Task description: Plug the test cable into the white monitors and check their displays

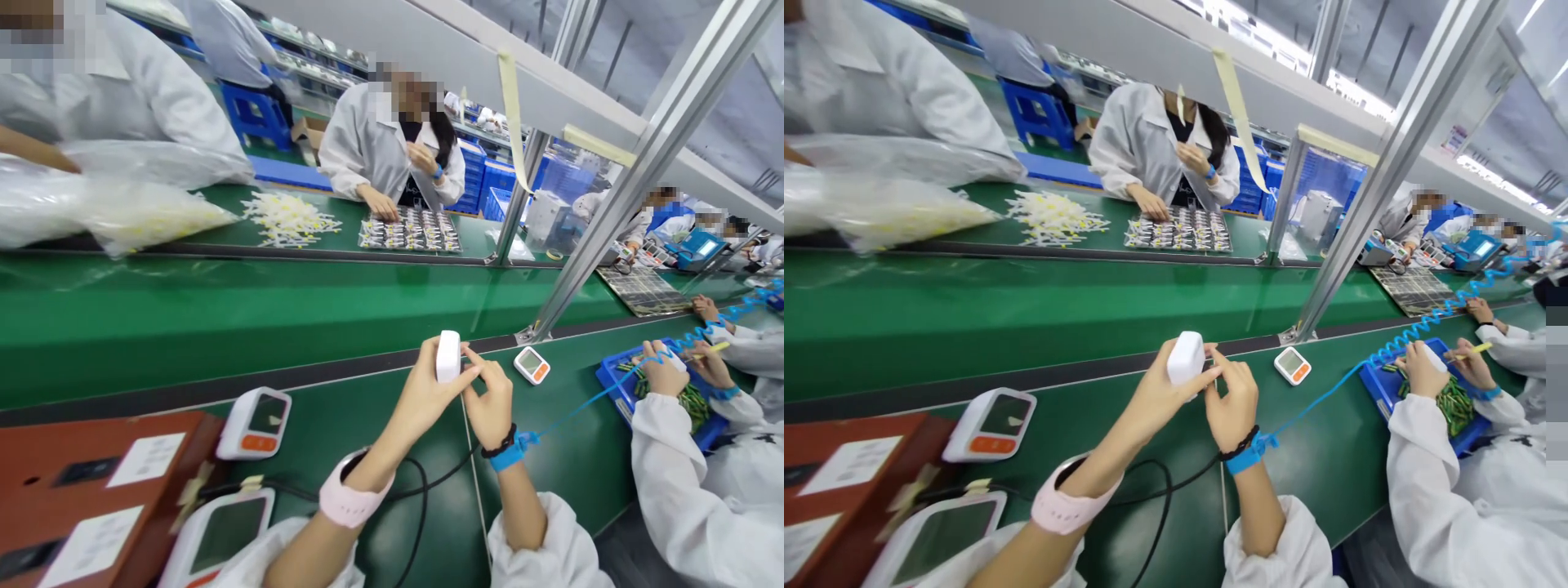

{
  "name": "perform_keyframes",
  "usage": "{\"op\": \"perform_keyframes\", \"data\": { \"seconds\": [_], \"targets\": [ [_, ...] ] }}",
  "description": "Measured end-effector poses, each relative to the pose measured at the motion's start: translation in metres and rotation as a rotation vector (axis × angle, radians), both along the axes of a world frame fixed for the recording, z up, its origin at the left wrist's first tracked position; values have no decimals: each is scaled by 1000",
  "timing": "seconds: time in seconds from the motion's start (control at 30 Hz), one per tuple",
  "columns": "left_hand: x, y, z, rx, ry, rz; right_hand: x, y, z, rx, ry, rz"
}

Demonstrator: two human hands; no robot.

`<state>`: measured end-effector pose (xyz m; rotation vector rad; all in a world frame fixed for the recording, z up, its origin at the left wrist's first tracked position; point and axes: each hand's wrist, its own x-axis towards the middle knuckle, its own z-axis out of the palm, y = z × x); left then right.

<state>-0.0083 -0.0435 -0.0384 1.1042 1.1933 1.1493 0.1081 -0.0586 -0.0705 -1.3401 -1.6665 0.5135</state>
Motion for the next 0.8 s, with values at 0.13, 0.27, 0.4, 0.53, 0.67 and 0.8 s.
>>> {"op": "perform_keyframes", "data": {
  "seconds": [0.13, 0.27, 0.4, 0.53, 0.67, 0.8],
  "targets": [
    [10, -3, -4, 98, 149, 97, 11, 0, -20, -45, 93, -177],
    [1, 18, -15, -17, 62, 201, 31, 4, -41, -138, 369, -291],
    [-15, 63, -42, -391, -56, 170, 42, 8, -51, -168, 704, -348],
    [-23, 103, -70, -487, 92, 223, 42, 9, -52, -203, 798, -327],
    [-32, 125, -76, -447, 285, 373, 38, 10, -55, -238, 783, -316],
    [-31, 135, -64, -306, 525, 557, 37, 8, -49, -208, 800, -348]
  ]
}}
